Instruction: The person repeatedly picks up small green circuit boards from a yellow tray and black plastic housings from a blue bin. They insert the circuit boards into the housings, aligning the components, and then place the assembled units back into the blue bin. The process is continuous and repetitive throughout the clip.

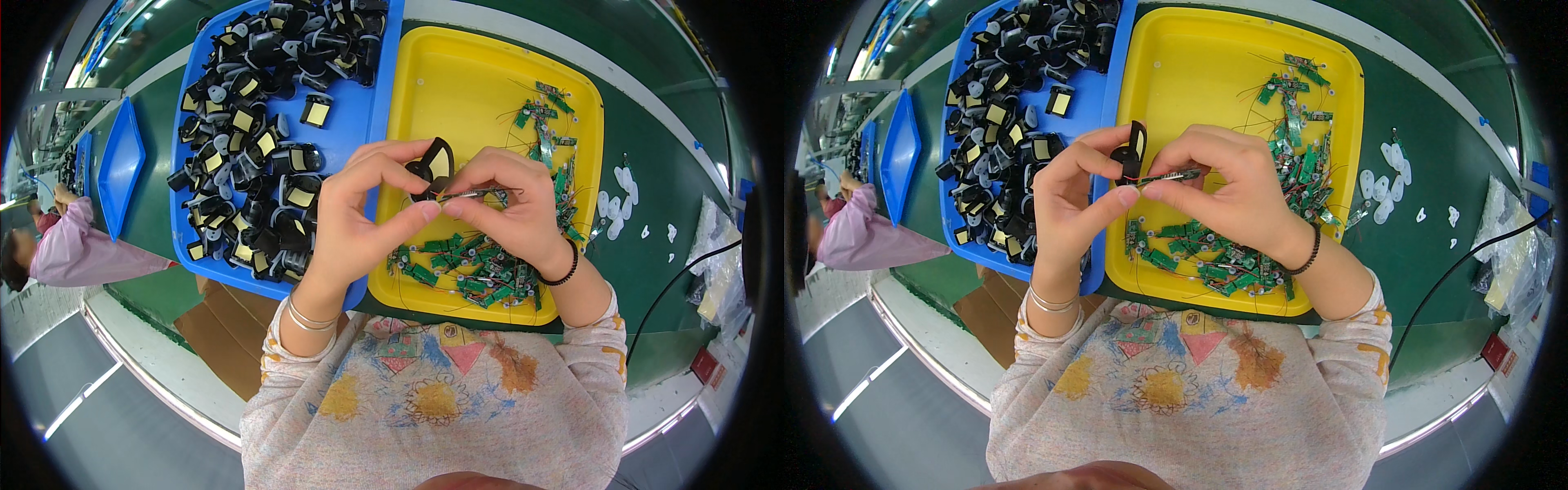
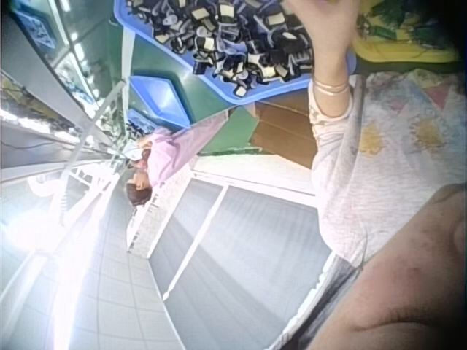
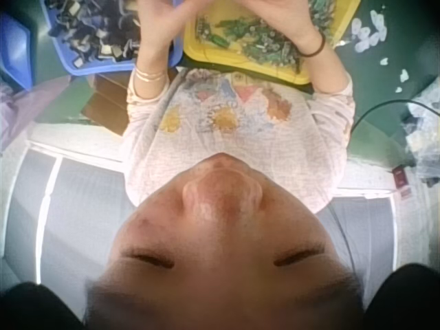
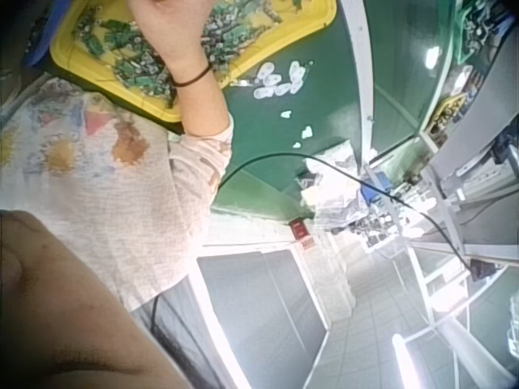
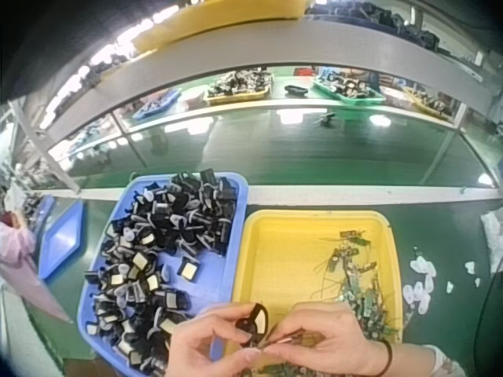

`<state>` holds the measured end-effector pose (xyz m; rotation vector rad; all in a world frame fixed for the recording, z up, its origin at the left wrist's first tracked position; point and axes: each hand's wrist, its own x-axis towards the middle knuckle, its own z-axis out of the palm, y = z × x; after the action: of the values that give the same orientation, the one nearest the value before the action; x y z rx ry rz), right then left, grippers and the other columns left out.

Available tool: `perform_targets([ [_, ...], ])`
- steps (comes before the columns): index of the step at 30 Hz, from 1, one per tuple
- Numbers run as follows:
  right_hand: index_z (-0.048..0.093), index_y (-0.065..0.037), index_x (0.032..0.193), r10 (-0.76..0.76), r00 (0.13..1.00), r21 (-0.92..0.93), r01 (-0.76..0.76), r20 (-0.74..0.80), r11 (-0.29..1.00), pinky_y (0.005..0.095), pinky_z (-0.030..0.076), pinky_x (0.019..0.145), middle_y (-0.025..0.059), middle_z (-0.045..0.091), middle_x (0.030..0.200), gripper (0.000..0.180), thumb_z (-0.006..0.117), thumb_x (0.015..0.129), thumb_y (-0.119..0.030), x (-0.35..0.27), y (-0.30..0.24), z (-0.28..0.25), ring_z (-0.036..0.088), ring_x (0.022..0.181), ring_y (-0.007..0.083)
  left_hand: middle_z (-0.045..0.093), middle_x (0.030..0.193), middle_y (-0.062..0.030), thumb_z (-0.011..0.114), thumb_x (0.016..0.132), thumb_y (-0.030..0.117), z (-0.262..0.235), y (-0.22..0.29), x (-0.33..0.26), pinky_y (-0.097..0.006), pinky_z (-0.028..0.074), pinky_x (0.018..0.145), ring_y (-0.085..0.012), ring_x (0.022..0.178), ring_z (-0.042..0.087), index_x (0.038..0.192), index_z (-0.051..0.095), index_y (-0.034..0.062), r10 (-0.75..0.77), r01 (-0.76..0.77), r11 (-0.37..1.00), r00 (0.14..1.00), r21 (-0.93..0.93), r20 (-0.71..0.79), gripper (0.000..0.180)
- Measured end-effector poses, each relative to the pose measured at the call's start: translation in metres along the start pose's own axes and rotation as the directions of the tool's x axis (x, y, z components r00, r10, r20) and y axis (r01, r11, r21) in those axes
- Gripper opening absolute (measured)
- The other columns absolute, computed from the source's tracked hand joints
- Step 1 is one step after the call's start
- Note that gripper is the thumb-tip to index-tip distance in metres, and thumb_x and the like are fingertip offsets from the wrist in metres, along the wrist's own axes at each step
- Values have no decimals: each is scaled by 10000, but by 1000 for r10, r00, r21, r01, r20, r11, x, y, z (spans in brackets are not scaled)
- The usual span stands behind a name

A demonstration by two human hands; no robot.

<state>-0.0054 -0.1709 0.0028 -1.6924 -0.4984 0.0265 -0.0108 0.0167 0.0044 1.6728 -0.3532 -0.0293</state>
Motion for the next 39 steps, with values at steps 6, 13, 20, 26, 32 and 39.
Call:
perform_targets([
  [6, 609, -26, 763, 2, 1000, -3, -2, -5, 1000, 201, 435, 509, 38, 590, 701, 105, 687, 702, -59, 0, 0, -1, 556, 589, 101, 591, 994, -182, 707, 630, 68, 2, 6, 0, -311, 435, 800, -252, 922, 578, 744, 588, 5, -12, 12, 999, 1000, 47, -5, 176],
  [13, 607, -19, 766, -19, 1000, -15, 19, -19, 1000, 201, 432, 511, 37, 587, 707, 104, 683, 702, -50, 0, 1, -2, 551, 585, 95, 591, 994, -181, 670, 677, 74, 3, 4, 1, -317, 423, 816, -249, 951, 568, 803, 559, 2, 52, -58, 989, 997, 135, 49, 183],
  [20, 609, -19, 767, -27, 999, -21, 26, -23, 999, 200, 426, 510, 37, 584, 703, 101, 682, 702, -42, 1, 2, -3, 551, 580, 94, 575, 1034, -160, 635, 711, 76, 1, 3, 0, -324, 383, 874, -218, 971, 543, 860, 536, -9, -12, -10, 985, 992, 171, 125, 198],
  [26, 607, -20, 763, -52, 999, -58, 51, -10, 997, 206, 438, 514, 43, 581, 692, 108, 686, 694, -41, 2, 2, -4, 560, 580, 108, 572, 1044, -125, 671, 693, 104, 4, 10, 1, -312, 356, 898, -194, 1015, 512, 1052, 515, -28, -168, 168, 986, 985, 6, 30, 413],
  [32, 606, -23, 764, -71, 997, -65, 70, -6, 995, 208, 442, 512, 46, 584, 691, 109, 687, 692, -39, 2, 2, -3, 565, 581, 111, 583, 1036, -115, 684, 675, 116, 2, 6, 1, -309, 361, 902, -183, 994, 528, 1145, 480, -32, -199, 199, 980, 977, 6, 79, 534],
  [39, 607, -30, 764, -67, 998, -67, 67, 1, 995, 209, 442, 514, 41, 591, 700, 109, 687, 691, -41, 2, 0, -4, 567, 586, 110, 595, 1007, -112, 661, 681, 99, -1, 3, -1, -303, 367, 906, -182, 966, 546, 1039, 554, -40, -193, 187, 979, 978, 77, 79, 399],
])
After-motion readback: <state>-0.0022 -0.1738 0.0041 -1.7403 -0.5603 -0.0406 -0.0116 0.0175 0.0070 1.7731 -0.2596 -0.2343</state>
